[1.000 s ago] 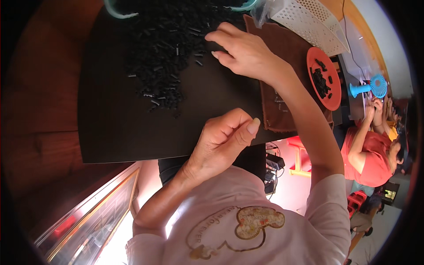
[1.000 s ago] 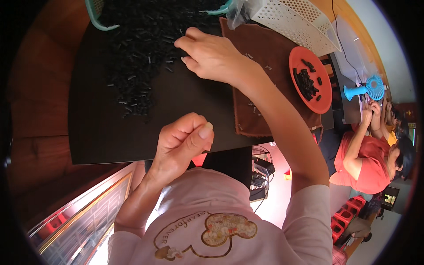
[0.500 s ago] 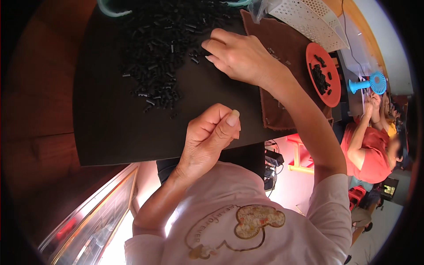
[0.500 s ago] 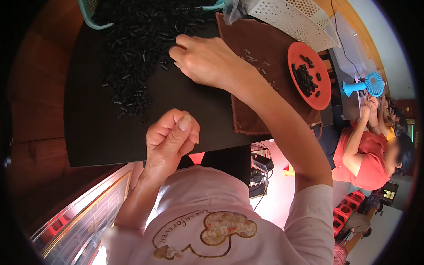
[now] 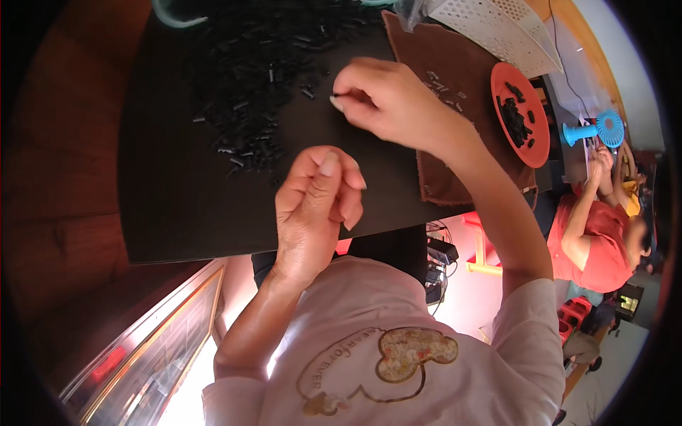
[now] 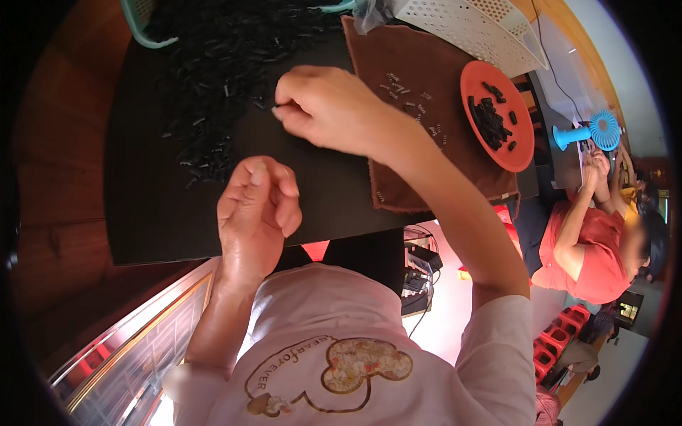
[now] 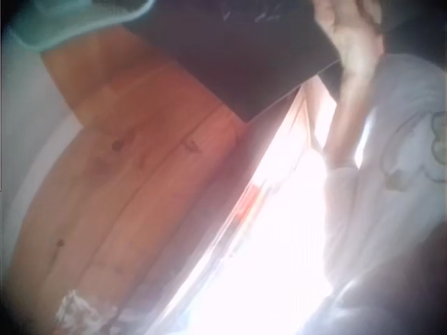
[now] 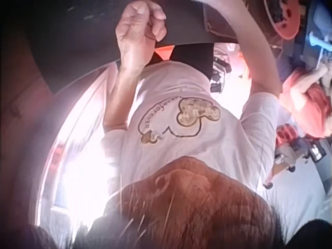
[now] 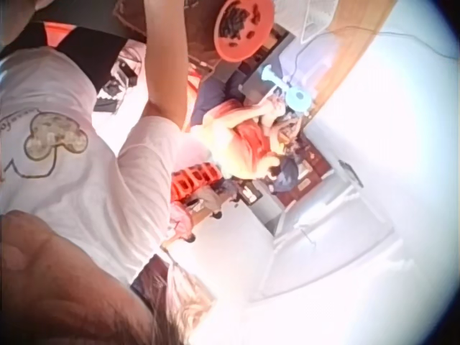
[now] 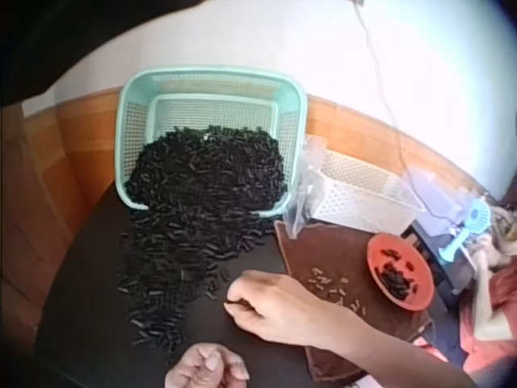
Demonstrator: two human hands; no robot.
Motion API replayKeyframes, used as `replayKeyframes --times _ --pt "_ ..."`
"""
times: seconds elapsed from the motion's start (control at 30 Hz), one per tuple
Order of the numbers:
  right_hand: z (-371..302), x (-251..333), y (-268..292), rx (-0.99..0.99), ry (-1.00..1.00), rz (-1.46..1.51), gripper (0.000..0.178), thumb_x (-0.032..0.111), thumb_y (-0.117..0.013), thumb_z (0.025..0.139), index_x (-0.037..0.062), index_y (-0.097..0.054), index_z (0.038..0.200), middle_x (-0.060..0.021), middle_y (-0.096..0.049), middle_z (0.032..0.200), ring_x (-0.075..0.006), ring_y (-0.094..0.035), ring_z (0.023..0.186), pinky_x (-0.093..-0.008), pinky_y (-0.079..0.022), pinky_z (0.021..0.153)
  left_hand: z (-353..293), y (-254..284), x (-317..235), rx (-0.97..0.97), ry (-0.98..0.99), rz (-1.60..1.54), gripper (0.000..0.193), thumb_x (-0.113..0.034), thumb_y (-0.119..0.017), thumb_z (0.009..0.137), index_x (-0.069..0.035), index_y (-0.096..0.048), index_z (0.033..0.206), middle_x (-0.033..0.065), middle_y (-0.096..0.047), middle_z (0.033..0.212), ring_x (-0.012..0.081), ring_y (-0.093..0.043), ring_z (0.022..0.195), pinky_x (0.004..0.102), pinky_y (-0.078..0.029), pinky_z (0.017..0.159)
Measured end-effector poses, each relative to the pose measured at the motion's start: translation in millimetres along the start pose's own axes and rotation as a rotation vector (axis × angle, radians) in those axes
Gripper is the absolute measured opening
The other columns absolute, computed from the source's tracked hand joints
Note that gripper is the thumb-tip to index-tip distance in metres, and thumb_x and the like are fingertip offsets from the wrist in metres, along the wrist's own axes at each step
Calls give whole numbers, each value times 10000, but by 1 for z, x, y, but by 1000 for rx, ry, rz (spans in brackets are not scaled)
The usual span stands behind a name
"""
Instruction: The person assembles small black plastic components by inserting small silver pins into them one at a time.
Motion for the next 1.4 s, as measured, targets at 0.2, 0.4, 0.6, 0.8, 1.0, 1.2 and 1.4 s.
replayKeyframes --times 0.2,0.4,0.6,0.8,1.0,1.2,1.4 --pt "-42 43 -1 -69 -98 712 63 -29 -641 874 9 -605 909 -37 -542 789 -59 -557 627 -203 -413 504 0 -6 3 34 27 42 346 -327 -397 1059 -16 -536 1118 40 -564 884 97 -474 654 262 -422 589" --pt "-63 51 21 -160 -7 519 80 61 -660 847 31 -621 910 -83 -604 805 -221 -627 692 -324 -492 607 -2 -12 6 46 59 4 294 -297 -414 1055 -43 -555 1010 45 -570 843 80 -434 600 239 -354 518" --pt "-70 -32 87 -131 -136 -52 60 53 -613 870 38 -619 927 -71 -585 812 -225 -580 723 -335 -463 637 1 -12 4 153 26 4 276 -263 -441 1044 -35 -542 927 74 -580 843 68 -352 544 239 -273 471" --pt "-55 -70 68 95 -181 -482 51 63 -588 863 33 -554 842 -85 -584 834 -287 -582 745 -402 -460 631 1 -14 5 101 29 60 309 -290 -408 1048 -47 -507 886 79 -528 797 76 -338 520 217 -277 441" --pt "-46 -78 57 155 -133 -600 94 85 -599 838 34 -527 805 -102 -598 820 -335 -565 749 -455 -451 640 3 -11 5 158 29 -53 263 -226 -415 1052 -20 -543 950 91 -590 843 76 -397 563 233 -323 467" --pt "-56 -32 52 58 -362 276 60 -3 -563 861 14 -585 914 4 -605 797 -47 -572 755 -212 -453 636 2 -3 5 105 73 -94 289 -268 -411 1053 -34 -525 929 81 -558 826 75 -362 548 222 -289 451" --pt "-51 35 10 -92 -188 750 41 3 -622 882 0 -611 922 -3 -642 750 -29 -569 658 -208 -451 563 2 3 9 55 157 -176 296 -312 -430 1050 -56 -552 968 64 -579 816 86 -376 570 233 -303 476"
Point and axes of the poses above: each hand's wrist, its own z-axis towards the middle knuckle, its own y-axis out of the back of the hand, x = y × z, the point moved 9 cm from there along z, towards the middle knuckle
